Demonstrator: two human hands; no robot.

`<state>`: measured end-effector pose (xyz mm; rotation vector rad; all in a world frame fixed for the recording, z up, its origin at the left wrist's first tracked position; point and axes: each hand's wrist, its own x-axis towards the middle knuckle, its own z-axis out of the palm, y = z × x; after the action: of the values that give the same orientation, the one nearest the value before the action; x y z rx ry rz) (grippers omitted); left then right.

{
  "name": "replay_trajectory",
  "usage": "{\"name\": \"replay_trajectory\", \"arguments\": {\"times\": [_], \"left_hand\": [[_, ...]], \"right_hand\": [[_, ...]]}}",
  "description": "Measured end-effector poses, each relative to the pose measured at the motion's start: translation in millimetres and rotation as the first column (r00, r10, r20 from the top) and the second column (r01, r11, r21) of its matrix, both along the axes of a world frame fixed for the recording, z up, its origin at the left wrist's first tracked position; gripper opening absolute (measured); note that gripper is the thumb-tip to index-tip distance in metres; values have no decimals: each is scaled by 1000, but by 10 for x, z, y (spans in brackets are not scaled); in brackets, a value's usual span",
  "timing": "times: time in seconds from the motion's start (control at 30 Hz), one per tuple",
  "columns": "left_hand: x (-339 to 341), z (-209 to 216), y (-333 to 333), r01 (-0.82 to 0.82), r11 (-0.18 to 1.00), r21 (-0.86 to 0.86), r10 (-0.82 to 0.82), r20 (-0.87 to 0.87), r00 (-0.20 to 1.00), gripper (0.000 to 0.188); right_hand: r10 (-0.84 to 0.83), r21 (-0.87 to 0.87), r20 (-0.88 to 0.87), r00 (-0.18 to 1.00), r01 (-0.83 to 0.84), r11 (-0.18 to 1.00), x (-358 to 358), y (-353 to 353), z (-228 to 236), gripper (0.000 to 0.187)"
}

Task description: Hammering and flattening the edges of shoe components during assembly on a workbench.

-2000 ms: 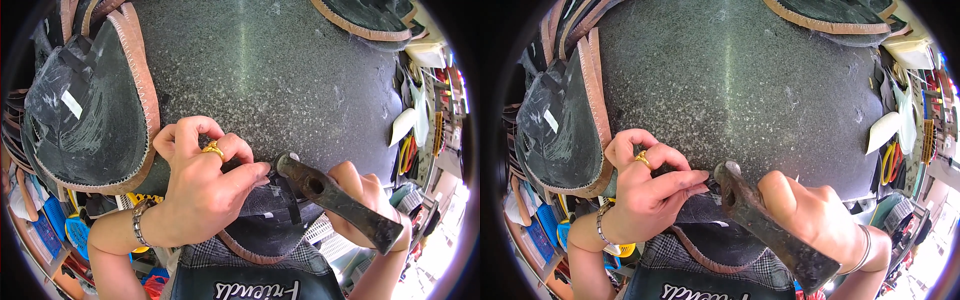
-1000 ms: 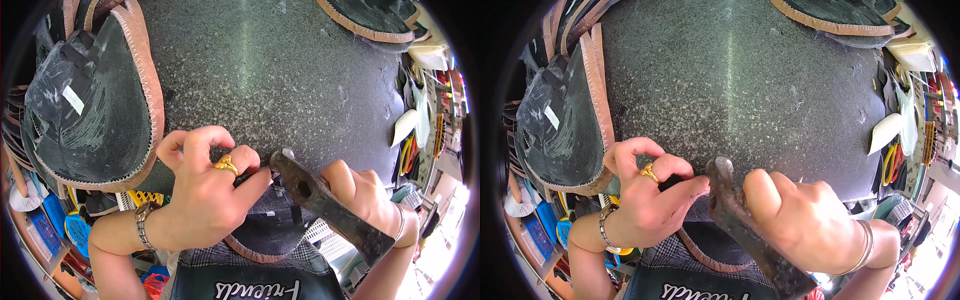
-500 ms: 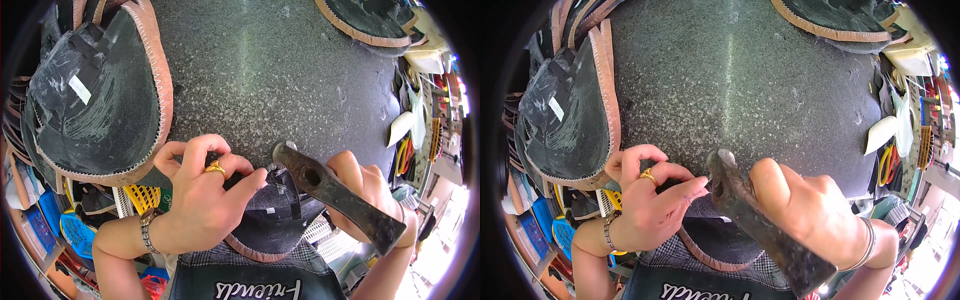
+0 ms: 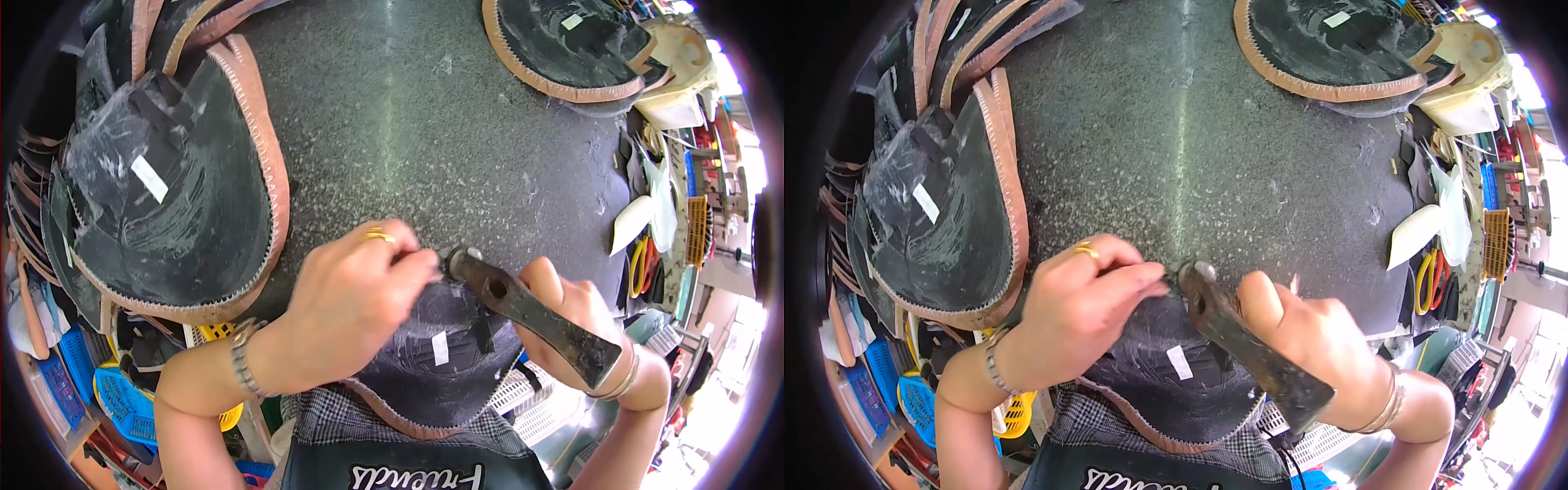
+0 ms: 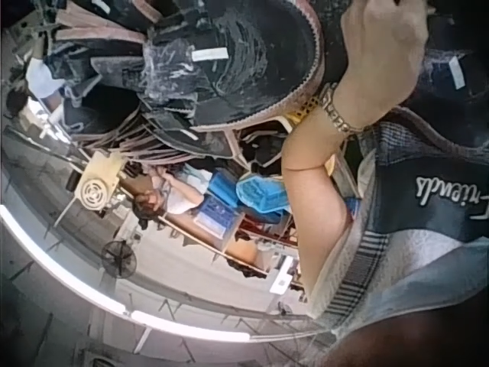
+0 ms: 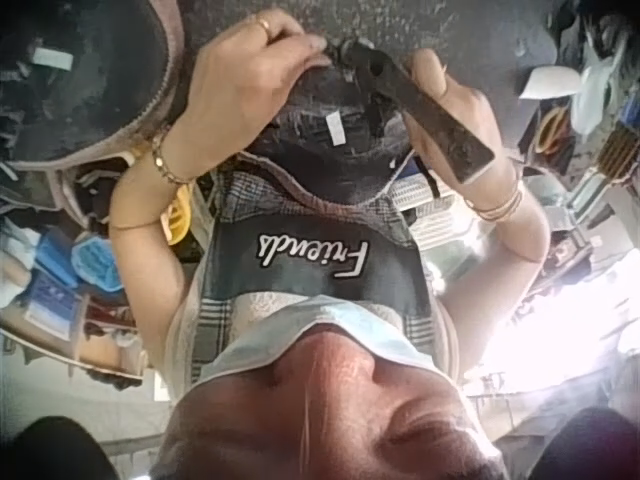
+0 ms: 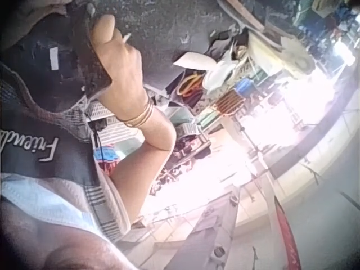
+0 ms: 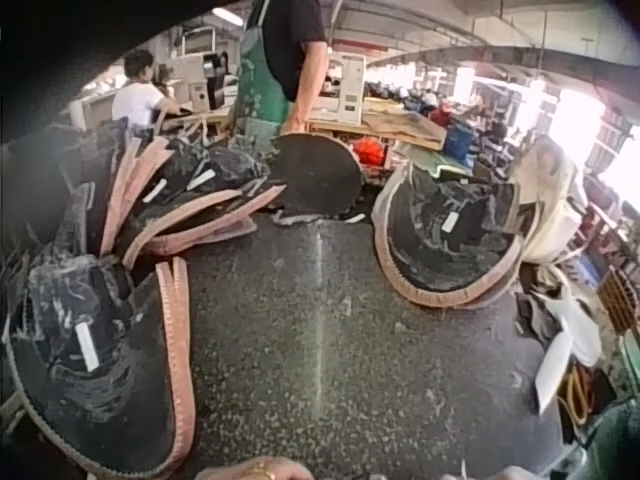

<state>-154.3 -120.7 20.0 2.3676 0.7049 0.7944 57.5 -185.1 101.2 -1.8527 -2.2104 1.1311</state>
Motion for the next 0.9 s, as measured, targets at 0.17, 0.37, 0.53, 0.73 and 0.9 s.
{"name": "replay_trajectory", "arguments": {"times": [0.17, 0.37, 0.53, 0.73, 0.9], "left_hand": [[-141, -9, -41, -32, 906, -422, 47, 25, 999, 26], [-241, -23, -123, -20, 996, -86, 15, -59, 998, 35], [-173, 24, -107, 51, 999, 3, -51, -92, 994, 33], [-287, -58, -101, 15, 969, -246, -7, 34, 999, 33], [-352, -9, -126, 23, 995, -98, -30, -73, 997, 38]], "right_hand": [[-62, 35, -54, 997, 64, 997, 15, -2, -93, 15], [5, 150, -145, 989, 17, 989, -44, 197, -116, 14], [269, 70, -23, 963, -267, 961, -52, 291, 17, 31], [209, 17, 94, 973, -212, 977, -117, 201, -6, 28], [298, 147, 17, 954, -297, 944, -143, 278, -125, 25]]}}
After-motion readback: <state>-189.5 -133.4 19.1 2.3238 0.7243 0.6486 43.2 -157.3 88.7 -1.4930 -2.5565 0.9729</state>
